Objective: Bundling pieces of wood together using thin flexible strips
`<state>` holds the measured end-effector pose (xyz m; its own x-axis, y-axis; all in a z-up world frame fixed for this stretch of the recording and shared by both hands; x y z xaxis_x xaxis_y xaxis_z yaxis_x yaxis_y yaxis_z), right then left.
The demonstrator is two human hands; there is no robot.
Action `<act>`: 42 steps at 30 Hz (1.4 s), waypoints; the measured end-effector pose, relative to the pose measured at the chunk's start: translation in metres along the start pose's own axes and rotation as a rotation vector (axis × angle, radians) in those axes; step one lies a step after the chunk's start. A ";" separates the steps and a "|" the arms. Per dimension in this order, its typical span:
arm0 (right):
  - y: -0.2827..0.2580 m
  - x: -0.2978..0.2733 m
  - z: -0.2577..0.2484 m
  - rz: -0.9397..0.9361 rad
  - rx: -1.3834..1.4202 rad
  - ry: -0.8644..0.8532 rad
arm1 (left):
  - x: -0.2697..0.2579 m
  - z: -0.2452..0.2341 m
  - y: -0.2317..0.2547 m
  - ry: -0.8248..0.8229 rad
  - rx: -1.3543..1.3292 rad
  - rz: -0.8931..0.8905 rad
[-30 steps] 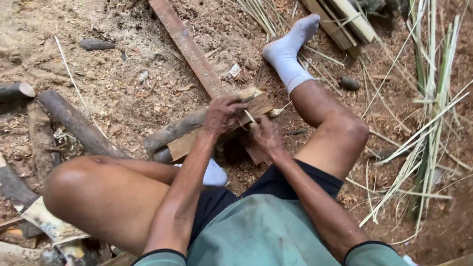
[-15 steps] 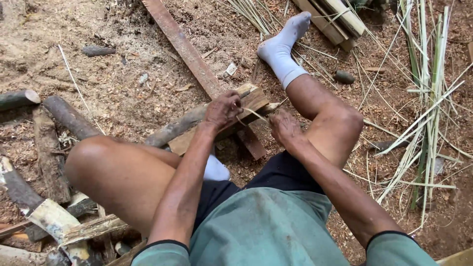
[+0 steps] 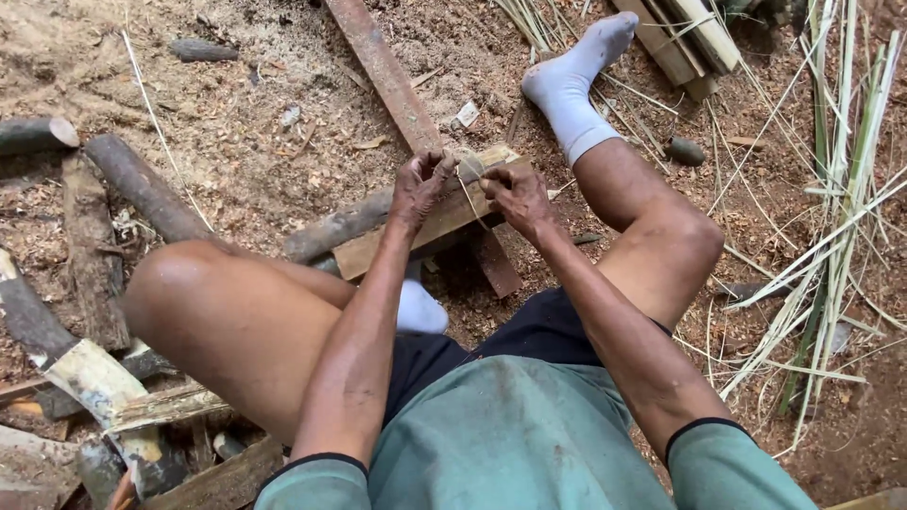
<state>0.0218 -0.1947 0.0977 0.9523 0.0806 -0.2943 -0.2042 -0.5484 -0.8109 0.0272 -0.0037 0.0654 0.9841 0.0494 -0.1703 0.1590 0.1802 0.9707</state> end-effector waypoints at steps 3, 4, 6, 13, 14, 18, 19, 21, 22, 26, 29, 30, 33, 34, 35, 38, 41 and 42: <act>0.002 0.005 0.003 0.075 0.097 0.036 | 0.001 0.003 0.009 -0.019 -0.025 0.019; -0.001 0.005 0.005 0.063 0.114 0.058 | 0.001 0.003 0.006 -0.025 -0.018 0.032; -0.006 0.003 0.010 0.058 0.132 0.073 | 0.000 0.002 0.004 -0.026 -0.011 0.037; -0.006 0.001 -0.001 -0.057 0.038 0.268 | 0.001 0.010 0.017 -0.072 0.065 0.118; -0.007 0.000 -0.003 -0.080 0.007 0.298 | -0.001 0.012 0.022 -0.077 0.067 0.136; 0.009 0.003 -0.003 -0.248 -0.167 0.356 | -0.002 0.009 0.024 -0.078 0.057 0.119; 0.015 0.004 -0.003 -0.231 -0.173 0.339 | -0.002 0.009 0.026 -0.084 0.053 0.115; 0.015 0.004 -0.005 -0.213 -0.179 0.321 | -0.001 0.009 0.026 -0.090 0.049 0.109; 0.014 0.004 -0.006 -0.155 -0.124 0.293 | 0.000 0.009 0.025 -0.093 0.051 0.122; 0.009 -0.003 -0.004 -0.037 0.027 0.293 | 0.001 0.008 0.023 -0.098 0.064 0.127; 0.016 -0.003 0.005 -0.106 -0.014 0.325 | 0.000 0.010 0.028 -0.085 0.059 0.129; 0.025 0.002 0.010 -0.107 -0.015 0.322 | 0.002 0.009 0.025 -0.082 0.058 0.128; 0.039 0.005 0.017 -0.124 -0.064 0.346 | 0.005 0.008 0.018 -0.071 0.039 0.120; 0.034 0.003 0.019 -0.112 -0.116 0.317 | 0.006 0.007 0.017 -0.061 0.033 0.118; 0.030 0.001 0.019 -0.098 -0.168 0.290 | 0.007 0.008 0.015 -0.053 0.024 0.115; 0.022 0.001 0.017 0.020 -0.139 0.201 | 0.008 0.010 0.015 -0.015 0.075 0.037; 0.033 0.004 0.010 -0.008 -0.159 0.157 | 0.010 0.012 0.007 -0.017 0.124 0.054; 0.020 0.002 0.006 -0.008 -0.161 0.147 | 0.010 0.012 0.001 -0.009 0.123 0.049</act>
<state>0.0177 -0.2003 0.0776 0.9791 -0.0305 -0.2012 -0.1686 -0.6747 -0.7186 0.0381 -0.0150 0.0663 0.9916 0.0466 -0.1208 0.1182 0.0559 0.9914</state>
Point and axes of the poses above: each hand's wrist, its own x-axis towards the middle knuckle, its own z-axis out of the palm, y = z × x, the point moved 6 cm from there along x, towards the middle knuckle, and after that the axes turned 7 degrees about z, right-handed, at the moved point
